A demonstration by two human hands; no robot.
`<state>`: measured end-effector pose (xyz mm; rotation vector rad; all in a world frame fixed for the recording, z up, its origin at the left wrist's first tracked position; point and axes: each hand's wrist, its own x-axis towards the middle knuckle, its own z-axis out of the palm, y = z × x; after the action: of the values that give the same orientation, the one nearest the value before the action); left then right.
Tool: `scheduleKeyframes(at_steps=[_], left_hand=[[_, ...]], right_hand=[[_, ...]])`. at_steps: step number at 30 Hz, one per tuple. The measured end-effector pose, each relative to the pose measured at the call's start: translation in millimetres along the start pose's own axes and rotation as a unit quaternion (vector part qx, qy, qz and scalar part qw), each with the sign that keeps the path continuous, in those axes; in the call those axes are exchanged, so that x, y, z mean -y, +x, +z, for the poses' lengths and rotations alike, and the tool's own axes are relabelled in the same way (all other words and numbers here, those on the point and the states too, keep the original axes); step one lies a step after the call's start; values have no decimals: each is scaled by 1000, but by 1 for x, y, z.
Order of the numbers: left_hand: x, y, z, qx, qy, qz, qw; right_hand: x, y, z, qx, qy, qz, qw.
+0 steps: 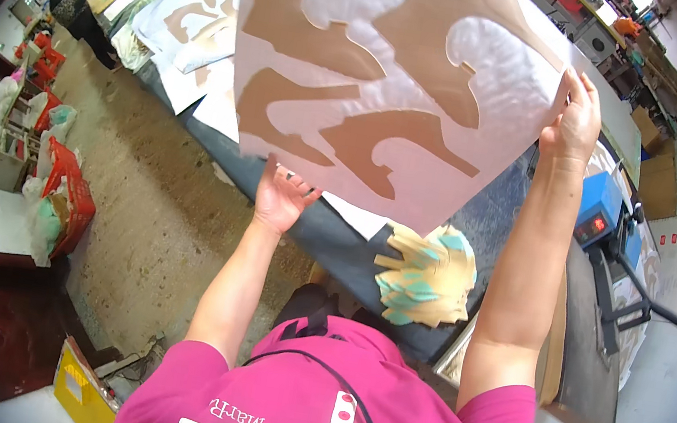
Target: The person opens a heat press machine, arranges cut shoe pieces on the press bed by hand, covers them with a protective paper sheet, and pulls down the handle to close the heat press machine.
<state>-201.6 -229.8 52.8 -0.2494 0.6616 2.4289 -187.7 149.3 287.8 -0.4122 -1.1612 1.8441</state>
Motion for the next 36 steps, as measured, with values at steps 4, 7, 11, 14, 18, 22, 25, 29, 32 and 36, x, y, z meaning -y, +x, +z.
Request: scheduleKeyframes(at_steps=[4, 7, 11, 14, 18, 22, 25, 29, 32, 36], left_hand=[[-25, 49, 1, -15, -48, 62, 997], [-38, 86, -7, -70, -8, 49, 996], [-35, 121, -5, -133, 49, -18, 990], [-23, 152, -14, -140, 75, -46, 986], [-9, 170, 0, -132, 104, -76, 983], [7, 178, 4, -117, 146, -115, 976], [29, 189, -4, -121, 170, -166, 964], [51, 192, -1, -146, 217, -204, 943], [58, 195, 10, -159, 259, -207, 930], [60, 206, 12, -143, 282, -230, 920]], right_hand=[[-62, 53, -9, -21, -44, -21, 999], [-102, 82, -22, -46, -83, -23, 995], [-144, 115, -37, -87, -179, -16, 980], [-169, 149, -60, -102, -209, -32, 972], [-182, 187, -94, -122, -230, -58, 964], [-179, 203, -130, -135, -275, -63, 950], [-170, 197, -163, -157, -380, -78, 908], [-165, 142, -162, -185, -300, -5, 936], [-161, 74, -150, -166, -208, 71, 961], [-156, -33, -141, -144, -230, 152, 951]])
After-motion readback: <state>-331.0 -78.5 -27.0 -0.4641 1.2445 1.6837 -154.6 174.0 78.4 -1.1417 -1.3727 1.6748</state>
